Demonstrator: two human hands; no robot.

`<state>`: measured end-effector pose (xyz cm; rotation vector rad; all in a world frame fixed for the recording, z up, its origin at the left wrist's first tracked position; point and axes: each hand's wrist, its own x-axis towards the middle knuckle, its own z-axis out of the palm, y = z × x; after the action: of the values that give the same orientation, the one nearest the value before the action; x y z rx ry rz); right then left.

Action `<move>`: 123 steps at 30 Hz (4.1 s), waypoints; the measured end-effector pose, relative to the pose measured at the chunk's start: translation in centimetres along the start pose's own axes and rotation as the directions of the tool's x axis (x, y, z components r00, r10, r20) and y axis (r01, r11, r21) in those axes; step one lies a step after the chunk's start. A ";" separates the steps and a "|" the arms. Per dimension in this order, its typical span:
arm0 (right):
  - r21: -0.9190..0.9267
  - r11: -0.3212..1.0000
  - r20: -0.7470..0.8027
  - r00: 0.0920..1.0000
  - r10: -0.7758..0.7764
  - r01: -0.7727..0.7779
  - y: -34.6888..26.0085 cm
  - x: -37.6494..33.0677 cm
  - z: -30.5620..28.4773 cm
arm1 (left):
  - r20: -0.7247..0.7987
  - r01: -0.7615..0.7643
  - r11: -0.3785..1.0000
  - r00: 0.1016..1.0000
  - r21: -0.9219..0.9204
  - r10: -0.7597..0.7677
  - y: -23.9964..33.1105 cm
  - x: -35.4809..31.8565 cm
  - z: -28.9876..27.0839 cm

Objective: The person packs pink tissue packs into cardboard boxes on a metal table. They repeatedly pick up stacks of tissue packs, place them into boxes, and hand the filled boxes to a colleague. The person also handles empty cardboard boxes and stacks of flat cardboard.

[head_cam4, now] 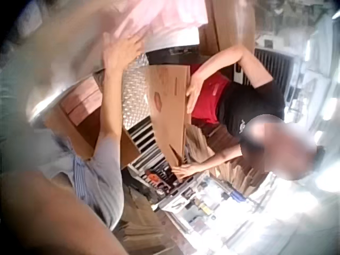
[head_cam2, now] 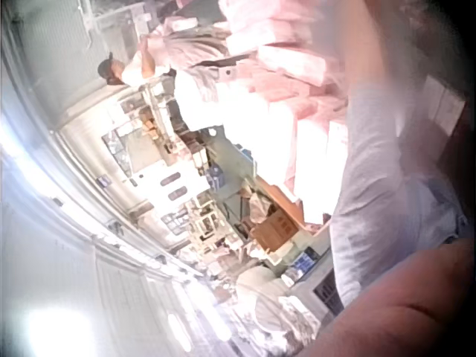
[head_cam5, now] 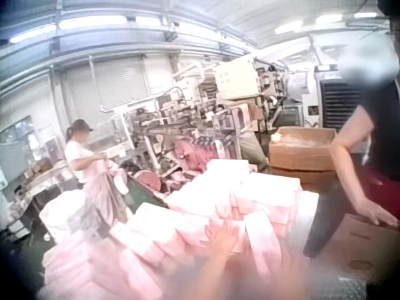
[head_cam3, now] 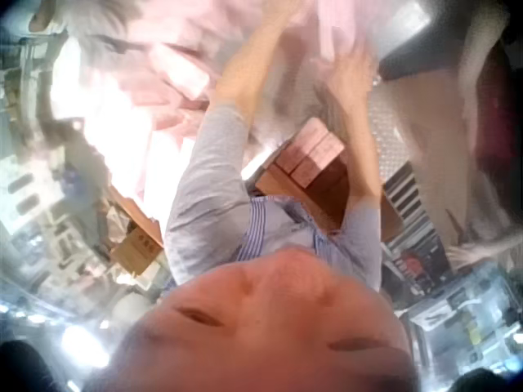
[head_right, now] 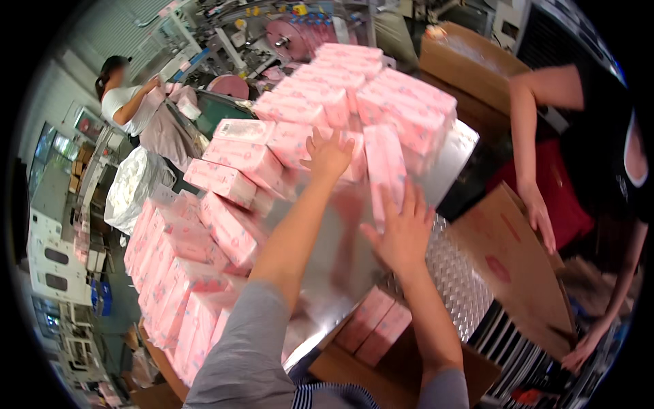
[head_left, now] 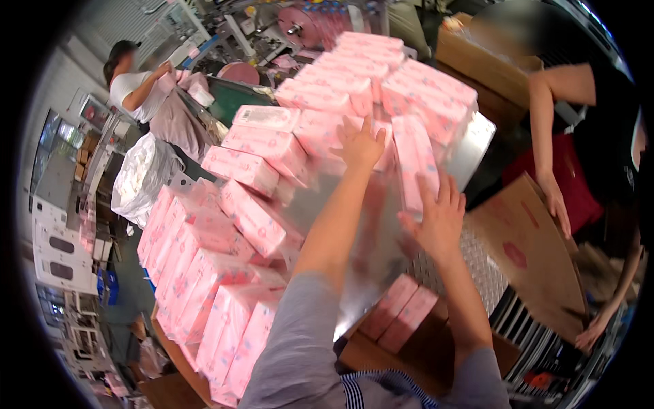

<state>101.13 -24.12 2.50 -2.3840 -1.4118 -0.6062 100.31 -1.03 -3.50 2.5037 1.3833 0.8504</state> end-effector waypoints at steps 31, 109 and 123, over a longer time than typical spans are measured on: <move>0.585 -0.052 0.805 0.573 0.154 -0.809 4.5 -0.5 13.0 | 0.836 0.705 0.533 0.549 -0.468 0.008 -15.0 0.2 -5.1; 0.265 0.858 0.797 0.601 0.062 -0.440 8.1 -48.5 11.4 | 0.868 0.047 0.971 0.440 0.233 -0.230 -50.7 -64.3 -21.7; 0.177 0.770 0.967 0.254 -0.020 -0.613 8.0 -51.8 12.8 | 0.771 0.385 0.784 0.232 0.488 -0.594 -43.5 -58.5 -28.5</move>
<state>88.71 -60.97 -34.89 -2.3529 -1.0210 1.4427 28.93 -28.23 -20.60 1.7529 1.6021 -0.7783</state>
